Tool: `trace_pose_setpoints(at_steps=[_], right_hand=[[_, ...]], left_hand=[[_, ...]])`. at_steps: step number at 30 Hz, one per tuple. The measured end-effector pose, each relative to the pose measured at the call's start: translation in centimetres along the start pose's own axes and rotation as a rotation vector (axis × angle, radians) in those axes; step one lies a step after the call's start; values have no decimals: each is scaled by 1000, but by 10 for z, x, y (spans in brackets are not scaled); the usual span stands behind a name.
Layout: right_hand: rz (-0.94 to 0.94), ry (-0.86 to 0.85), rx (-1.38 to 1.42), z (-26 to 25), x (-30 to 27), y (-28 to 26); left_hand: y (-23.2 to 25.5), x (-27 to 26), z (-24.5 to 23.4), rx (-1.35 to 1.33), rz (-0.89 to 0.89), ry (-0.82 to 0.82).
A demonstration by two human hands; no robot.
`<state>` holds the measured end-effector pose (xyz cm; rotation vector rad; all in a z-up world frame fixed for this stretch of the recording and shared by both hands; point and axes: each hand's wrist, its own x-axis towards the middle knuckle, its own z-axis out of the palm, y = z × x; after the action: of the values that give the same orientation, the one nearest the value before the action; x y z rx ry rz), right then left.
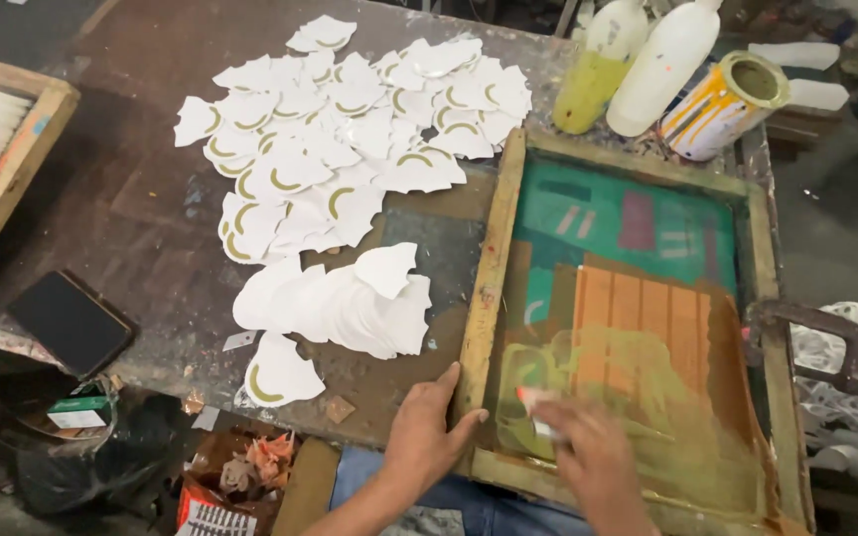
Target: The person performs screen printing on white, irregularly shaped paper cutouts. They place a cutout on a wooden board, position a screen printing frame over it, and use a squeegee to apply gold ink through the mesh. The person repeats this process for multiple cutouts, stacking the finished items on the table.
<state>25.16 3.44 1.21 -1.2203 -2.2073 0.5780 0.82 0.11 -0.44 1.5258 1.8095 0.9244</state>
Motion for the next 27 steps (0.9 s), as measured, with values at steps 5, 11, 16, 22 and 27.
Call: trace_pose_setpoints(at_steps=[5,11,16,22,27], right_hand=[[-37,19,-68,16,20,-5],[-67,33,-153,65,-74,23],[-167,30,-14,48,-77,42],[-283,139,-307,-6,-130,224],[157,14,257,-111,-283,474]], left_hand=[[-5,-2,-2,-29,-11,12],[-5,-6,5,-81,-7,40],[6,-11,-1,-145,45,48],[89,-6,-50,-480,143,-113],[75,53,17,-213,464,86]])
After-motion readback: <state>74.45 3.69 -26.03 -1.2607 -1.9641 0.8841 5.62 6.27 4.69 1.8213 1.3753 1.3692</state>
